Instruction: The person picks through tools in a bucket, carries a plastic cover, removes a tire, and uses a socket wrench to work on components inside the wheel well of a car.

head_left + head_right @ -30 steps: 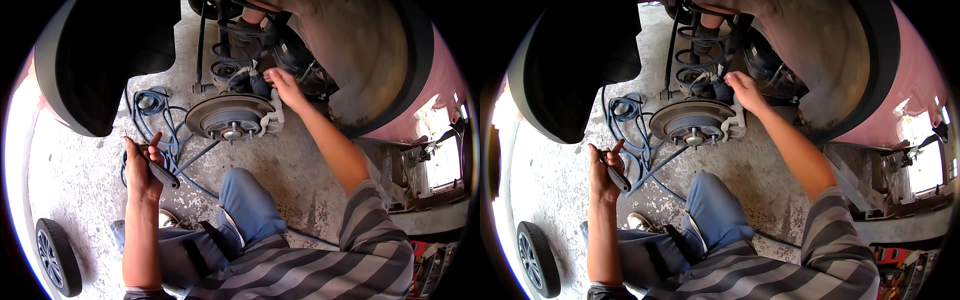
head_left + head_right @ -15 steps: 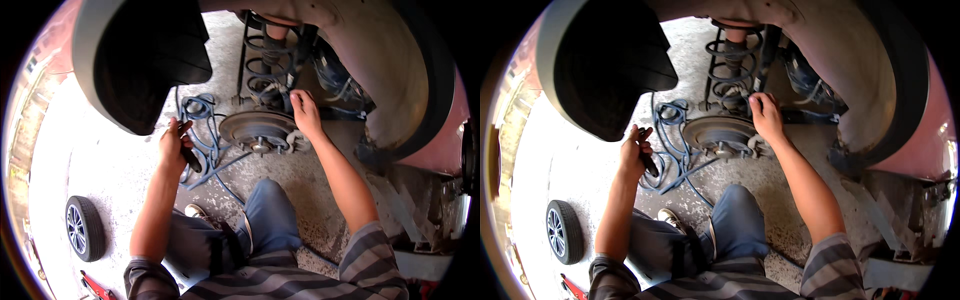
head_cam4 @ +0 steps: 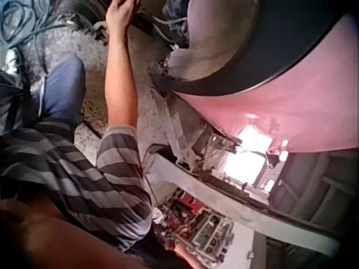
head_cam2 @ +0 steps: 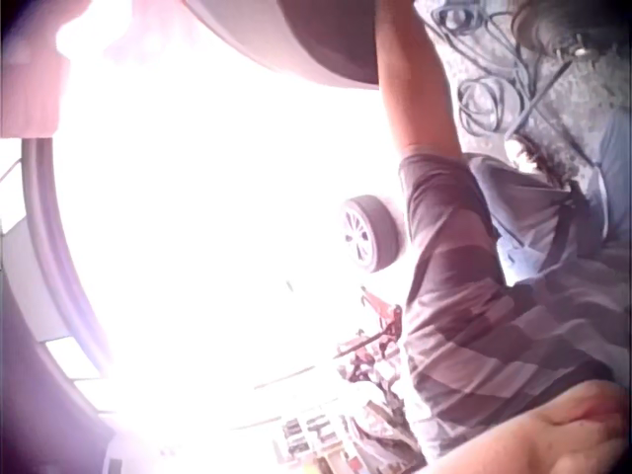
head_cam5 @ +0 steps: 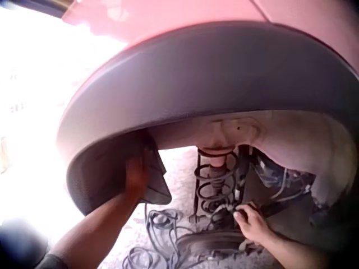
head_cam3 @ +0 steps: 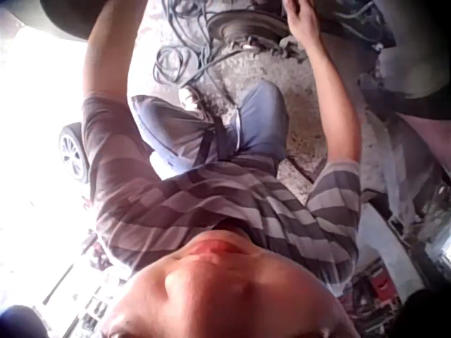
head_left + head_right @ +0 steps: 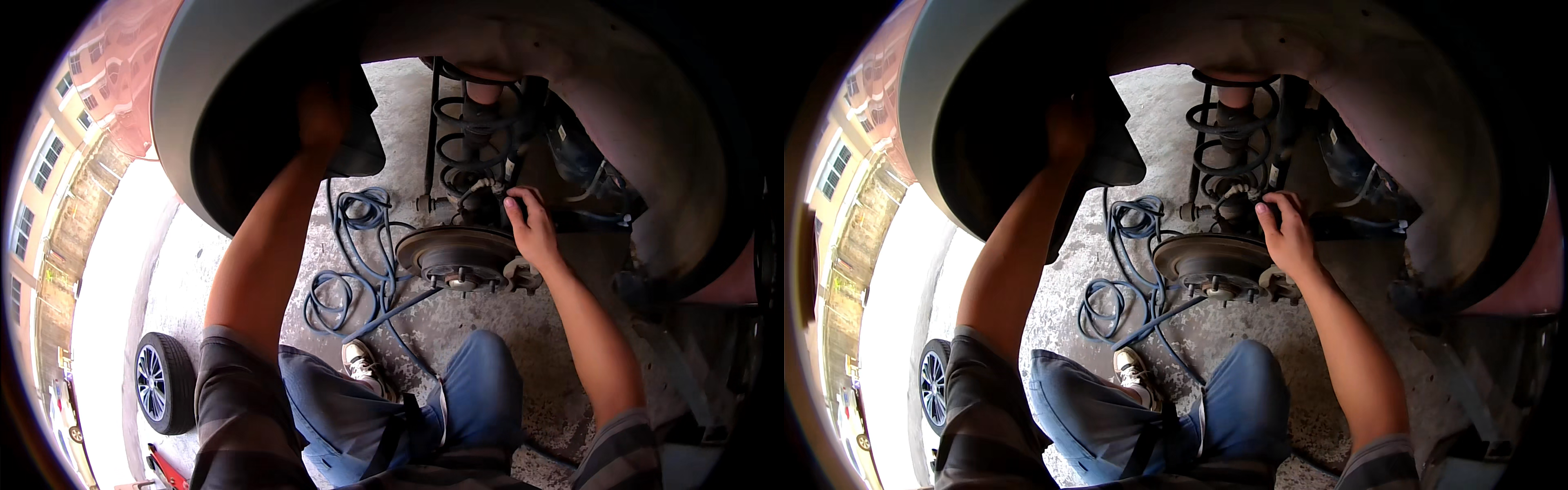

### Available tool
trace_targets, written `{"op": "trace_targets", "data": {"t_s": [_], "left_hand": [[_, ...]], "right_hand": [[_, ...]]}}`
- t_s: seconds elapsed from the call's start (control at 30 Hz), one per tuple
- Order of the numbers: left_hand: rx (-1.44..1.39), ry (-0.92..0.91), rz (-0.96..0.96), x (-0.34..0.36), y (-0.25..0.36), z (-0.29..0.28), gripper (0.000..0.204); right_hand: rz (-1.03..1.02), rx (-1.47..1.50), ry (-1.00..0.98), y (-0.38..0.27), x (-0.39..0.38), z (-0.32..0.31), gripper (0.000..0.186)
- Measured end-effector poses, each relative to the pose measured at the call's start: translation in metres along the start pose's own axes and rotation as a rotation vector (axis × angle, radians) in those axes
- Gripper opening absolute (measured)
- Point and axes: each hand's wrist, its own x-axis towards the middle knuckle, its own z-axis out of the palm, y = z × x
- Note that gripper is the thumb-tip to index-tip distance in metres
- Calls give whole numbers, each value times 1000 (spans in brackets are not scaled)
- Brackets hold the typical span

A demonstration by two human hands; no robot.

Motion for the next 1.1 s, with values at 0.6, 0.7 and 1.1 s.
{"op": "trace_targets", "data": {"t_s": [0.6, 0.7, 1.1], "left_hand": [[535, 247, 435, 23, -32, 20, 25], [524, 243, 271, 29, -24, 41, 28], [561, 124, -257, 44, 33, 53, 47]], "right_hand": [[19, 5, 11, 1, 1, 1, 32], [35, 0, 17, 0, 1, 2, 32], [101, 42, 34, -4, 0, 3, 31]]}}
